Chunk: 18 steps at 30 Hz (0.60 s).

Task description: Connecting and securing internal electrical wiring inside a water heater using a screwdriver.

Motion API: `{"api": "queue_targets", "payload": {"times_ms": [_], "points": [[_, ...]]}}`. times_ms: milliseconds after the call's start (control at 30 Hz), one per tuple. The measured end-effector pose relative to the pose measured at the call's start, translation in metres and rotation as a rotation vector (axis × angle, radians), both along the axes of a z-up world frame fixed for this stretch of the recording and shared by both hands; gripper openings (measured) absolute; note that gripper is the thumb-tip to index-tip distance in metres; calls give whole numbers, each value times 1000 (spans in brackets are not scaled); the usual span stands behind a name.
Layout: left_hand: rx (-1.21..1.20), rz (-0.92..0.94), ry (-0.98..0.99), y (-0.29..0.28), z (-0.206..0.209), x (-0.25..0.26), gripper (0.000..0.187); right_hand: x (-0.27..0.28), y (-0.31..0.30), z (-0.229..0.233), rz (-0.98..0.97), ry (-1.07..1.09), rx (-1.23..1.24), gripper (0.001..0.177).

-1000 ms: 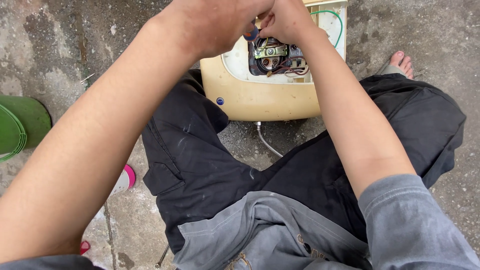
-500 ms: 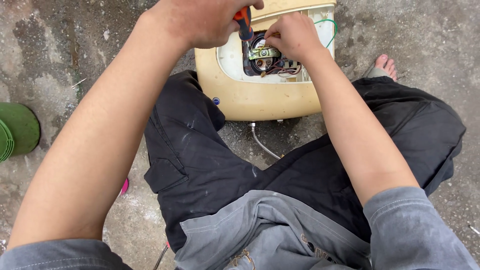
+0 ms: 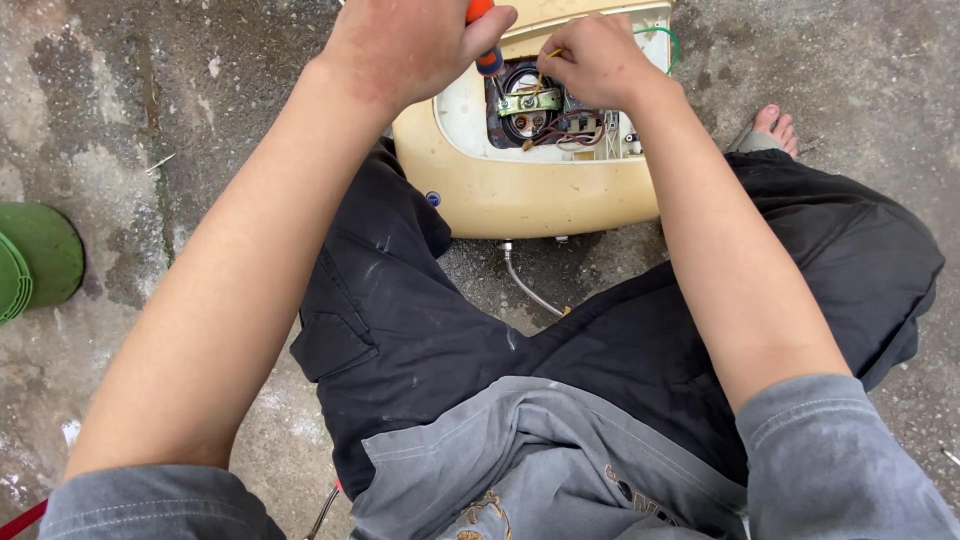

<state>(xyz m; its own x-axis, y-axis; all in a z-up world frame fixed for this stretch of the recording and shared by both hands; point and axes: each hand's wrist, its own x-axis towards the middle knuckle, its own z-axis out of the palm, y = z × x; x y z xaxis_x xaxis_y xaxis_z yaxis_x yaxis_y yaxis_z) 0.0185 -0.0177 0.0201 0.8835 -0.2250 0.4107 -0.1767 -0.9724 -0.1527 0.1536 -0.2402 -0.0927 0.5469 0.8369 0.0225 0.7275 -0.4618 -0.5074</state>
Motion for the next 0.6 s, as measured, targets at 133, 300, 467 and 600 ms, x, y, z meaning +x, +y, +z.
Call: {"api": "queue_targets", "payload": {"times_ms": [133, 300, 467, 600], "points": [[-31, 26, -2, -1, 6, -6, 39, 3, 18, -20, 25, -85, -20, 15], [-172, -34, -14, -7, 21, -19, 29, 0, 25, -18, 15, -135, 81, 6], [-303, -29, -67, -19, 33, -38, 26, -6, 9, -1, -22, -245, 16, 20], [-434, 80, -40, -26, 28, -59, 24, -12, -1, 2, 32, -223, 96, 20]]}}
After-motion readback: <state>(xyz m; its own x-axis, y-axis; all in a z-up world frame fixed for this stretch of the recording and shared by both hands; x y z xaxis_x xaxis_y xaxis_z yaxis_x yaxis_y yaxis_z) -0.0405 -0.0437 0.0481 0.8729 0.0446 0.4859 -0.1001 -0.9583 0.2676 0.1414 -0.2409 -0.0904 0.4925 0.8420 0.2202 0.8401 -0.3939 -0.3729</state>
